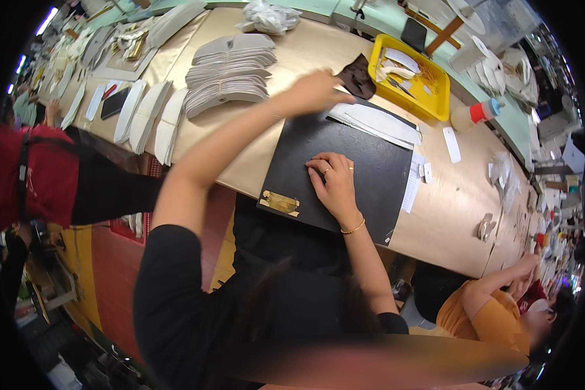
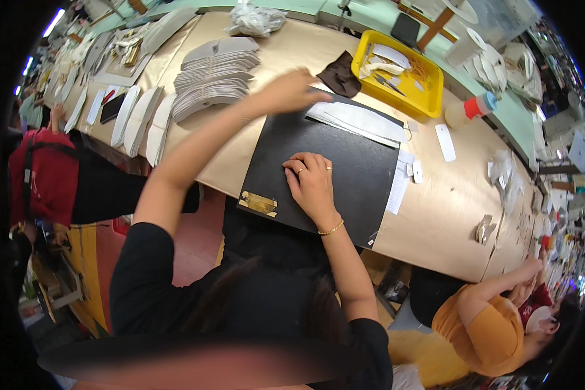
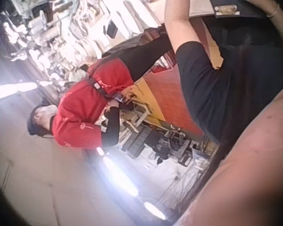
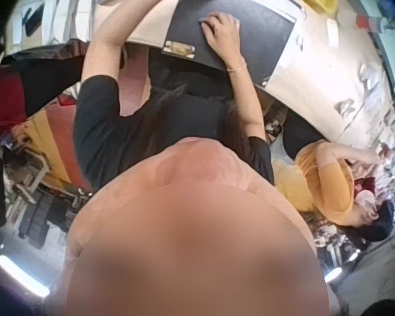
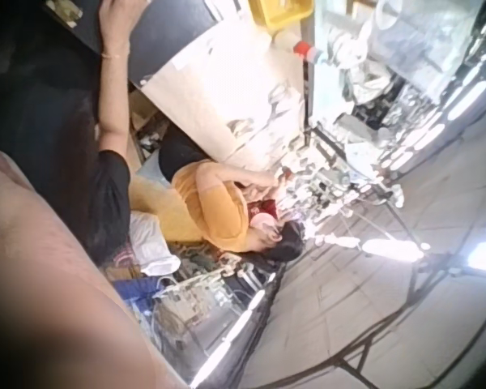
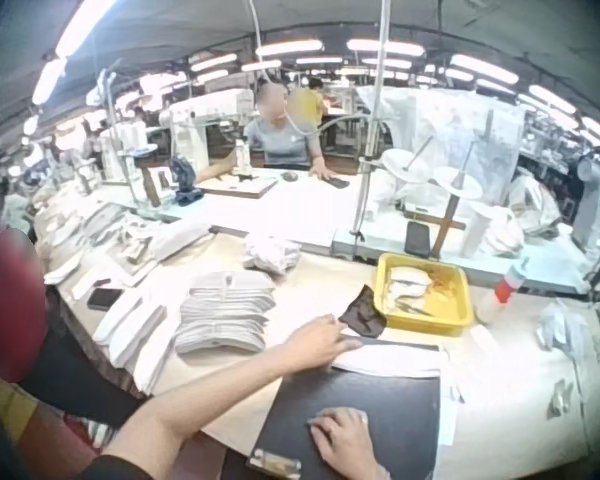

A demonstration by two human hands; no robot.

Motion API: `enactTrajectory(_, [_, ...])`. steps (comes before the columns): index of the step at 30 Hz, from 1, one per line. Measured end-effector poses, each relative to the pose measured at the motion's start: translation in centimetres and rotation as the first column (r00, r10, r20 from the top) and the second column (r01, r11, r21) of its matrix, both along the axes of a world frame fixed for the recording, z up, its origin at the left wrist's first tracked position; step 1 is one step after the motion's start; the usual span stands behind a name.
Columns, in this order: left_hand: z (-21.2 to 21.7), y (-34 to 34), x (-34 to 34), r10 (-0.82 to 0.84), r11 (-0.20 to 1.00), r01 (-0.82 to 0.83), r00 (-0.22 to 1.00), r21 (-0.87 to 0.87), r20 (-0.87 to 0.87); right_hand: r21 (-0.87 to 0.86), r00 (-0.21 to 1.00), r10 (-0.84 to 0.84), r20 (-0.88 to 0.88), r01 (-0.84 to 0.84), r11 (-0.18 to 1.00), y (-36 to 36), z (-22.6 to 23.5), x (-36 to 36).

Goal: The person repeatedly picks up small white fabric pieces from a table, folds them by hand, and places them into a growing stack. The person occasionally adjusts the stack and discards small offcuts into a nearby bin.

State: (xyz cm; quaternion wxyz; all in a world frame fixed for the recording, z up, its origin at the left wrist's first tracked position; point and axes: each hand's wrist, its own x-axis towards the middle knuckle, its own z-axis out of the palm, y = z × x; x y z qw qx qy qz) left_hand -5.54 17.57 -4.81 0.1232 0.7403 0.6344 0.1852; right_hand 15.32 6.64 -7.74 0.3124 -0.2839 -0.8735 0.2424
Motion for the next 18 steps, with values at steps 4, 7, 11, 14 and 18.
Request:
enactTrajectory(4, [-2.0,0.7,7.7,0.192,0.977,-0.191,0.981,-0.091,0.003,0.03,1.0,0.022,0.021,-0.023,0.999,-0.1,0.0,-0.1])
enactTrajectory(7, [-2.7,0.3,8.4,0.319,0.947,-0.303,0.922,-0.104,0.221,0.014,0.999,0.045,0.015,-0.045,0.999,-0.2,0.0,-0.1])
enactTrajectory(11, [-3.3,-2.4,5.3,0.143,0.99,-0.14,0.938,-0.032,0.317,0.016,0.996,0.07,0.053,-0.071,0.997,-0.2,0.1,0.0])
enactTrajectory(14, [-2.9,-7.1,1.3,0.226,0.959,-0.277,0.872,0.055,0.435,0.016,0.994,0.072,0.083,-0.074,0.997,-0.4,0.1,0.0])
enactTrajectory(18, [-0.3,-15.8,-8.3,0.449,0.787,-0.6,0.398,-0.143,0.8,0.014,0.995,0.067,0.08,-0.068,0.998,-0.5,0.1,0.1])
